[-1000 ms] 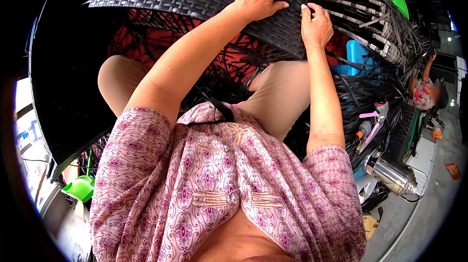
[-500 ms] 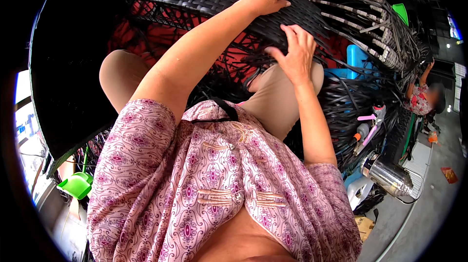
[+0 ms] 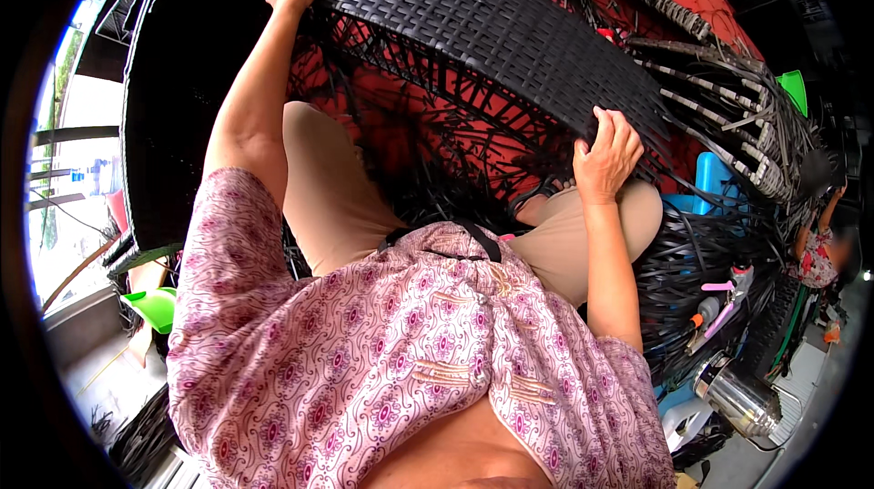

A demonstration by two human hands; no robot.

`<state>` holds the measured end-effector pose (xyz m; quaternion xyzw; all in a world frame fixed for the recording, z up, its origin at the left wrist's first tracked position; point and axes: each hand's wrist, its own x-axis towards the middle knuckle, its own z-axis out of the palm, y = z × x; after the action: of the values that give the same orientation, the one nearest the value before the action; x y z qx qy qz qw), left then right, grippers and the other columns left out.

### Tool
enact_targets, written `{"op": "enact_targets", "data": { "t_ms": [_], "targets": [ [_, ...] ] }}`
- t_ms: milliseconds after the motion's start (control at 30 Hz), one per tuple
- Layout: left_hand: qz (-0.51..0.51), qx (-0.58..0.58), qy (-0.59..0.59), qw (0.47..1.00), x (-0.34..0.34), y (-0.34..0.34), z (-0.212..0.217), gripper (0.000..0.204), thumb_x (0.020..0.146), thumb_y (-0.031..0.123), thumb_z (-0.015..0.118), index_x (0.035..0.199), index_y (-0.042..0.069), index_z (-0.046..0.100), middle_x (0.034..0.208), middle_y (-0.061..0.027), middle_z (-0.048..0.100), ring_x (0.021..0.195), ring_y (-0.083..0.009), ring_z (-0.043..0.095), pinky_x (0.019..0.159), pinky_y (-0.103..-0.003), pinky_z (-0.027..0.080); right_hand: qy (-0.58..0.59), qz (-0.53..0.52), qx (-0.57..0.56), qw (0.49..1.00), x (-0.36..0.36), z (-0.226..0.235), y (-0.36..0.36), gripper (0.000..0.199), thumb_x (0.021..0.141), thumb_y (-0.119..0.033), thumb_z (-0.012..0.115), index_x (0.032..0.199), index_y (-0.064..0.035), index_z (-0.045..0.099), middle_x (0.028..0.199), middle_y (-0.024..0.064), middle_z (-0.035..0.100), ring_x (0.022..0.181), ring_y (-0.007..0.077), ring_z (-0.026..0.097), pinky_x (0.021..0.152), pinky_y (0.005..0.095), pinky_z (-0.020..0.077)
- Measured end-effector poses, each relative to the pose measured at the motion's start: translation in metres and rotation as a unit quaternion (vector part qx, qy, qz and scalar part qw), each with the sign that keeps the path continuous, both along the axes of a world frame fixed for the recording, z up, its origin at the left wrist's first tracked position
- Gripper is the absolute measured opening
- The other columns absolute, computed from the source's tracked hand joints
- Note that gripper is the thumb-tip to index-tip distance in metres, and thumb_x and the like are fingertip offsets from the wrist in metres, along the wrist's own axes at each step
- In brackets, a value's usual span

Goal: The person sits on the floor and weaves a black mat using a pink tool to tuck and secure the woven strips. They manipulate the mat's edges and weave additional strips into the structure, occasionally adjusting the mat's position.

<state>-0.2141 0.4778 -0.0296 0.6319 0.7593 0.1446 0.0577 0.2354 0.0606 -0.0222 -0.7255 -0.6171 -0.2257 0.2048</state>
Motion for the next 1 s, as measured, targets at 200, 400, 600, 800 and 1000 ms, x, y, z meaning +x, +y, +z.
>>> {"op": "enact_targets", "data": {
  "t_ms": [200, 400, 600, 800, 1000],
  "targets": [
    [0.003, -0.021, 0.014, 1.000, 0.034, -0.066, 0.007, 0.124, 0.070, 0.097, 0.055, 0.151, 0.004, 0.047, 0.154, -0.0242, 0.046, 0.145, -0.0418, 0.041, 0.117, -0.058, 0.032, 0.033, -0.028, 0.011, 0.999, 0.063, 0.010, 0.003, 0.053, 0.070, 0.004, 0.066, 0.120, -0.0133, 0.065, 0.128, 0.0053, 0.063, 0.120, 0.0301, 0.057, 0.103, 0.0454, 0.0435],
    [-0.097, 0.048, -0.040, 0.993, 0.050, -0.240, 0.036, 0.098, 0.080, 0.073, 0.072, 0.135, -0.006, 0.056, 0.128, -0.0301, 0.063, 0.124, -0.0453, 0.058, 0.105, -0.052, 0.046, 0.026, -0.054, -0.131, 0.990, 0.143, 0.039, -0.026, 0.056, 0.069, 0.012, 0.062, 0.122, -0.0065, 0.066, 0.136, 0.0123, 0.062, 0.127, 0.0360, 0.057, 0.109, 0.0442, 0.0461],
    [-0.076, 0.081, -0.089, 0.990, 0.021, -0.290, 0.012, 0.090, 0.087, 0.066, 0.070, 0.142, -0.003, 0.053, 0.136, -0.0230, 0.059, 0.129, -0.0399, 0.054, 0.109, -0.048, 0.042, 0.146, 0.223, -0.152, 0.952, 0.038, 0.058, -0.015, 0.057, 0.070, -0.006, 0.080, 0.126, -0.0108, 0.067, 0.132, 0.0084, 0.062, 0.126, 0.0311, 0.056, 0.109, 0.0438, 0.0436],
    [-0.211, 0.274, 0.099, 0.933, 0.081, -0.299, 0.046, 0.045, 0.093, 0.036, 0.074, 0.130, 0.011, 0.068, 0.137, -0.0128, 0.062, 0.127, -0.0328, 0.056, 0.109, -0.049, 0.038, 0.081, 0.211, -0.094, 0.970, 0.018, 0.044, 0.007, 0.052, 0.065, -0.010, 0.087, 0.111, -0.0122, 0.064, 0.112, 0.0034, 0.061, 0.108, 0.0276, 0.057, 0.095, 0.0423, 0.0461],
    [-0.495, 0.196, -0.102, 0.840, 0.206, -0.344, 0.032, 0.044, 0.084, 0.027, 0.079, 0.122, 0.008, 0.070, 0.120, -0.0074, 0.065, 0.115, -0.0281, 0.058, 0.098, -0.041, 0.046, 0.080, 0.246, -0.081, 0.963, 0.013, 0.041, 0.013, 0.041, 0.066, 0.000, 0.078, 0.102, -0.0108, 0.062, 0.100, 0.0057, 0.061, 0.099, 0.0286, 0.058, 0.090, 0.0419, 0.0493]
  ]
}}
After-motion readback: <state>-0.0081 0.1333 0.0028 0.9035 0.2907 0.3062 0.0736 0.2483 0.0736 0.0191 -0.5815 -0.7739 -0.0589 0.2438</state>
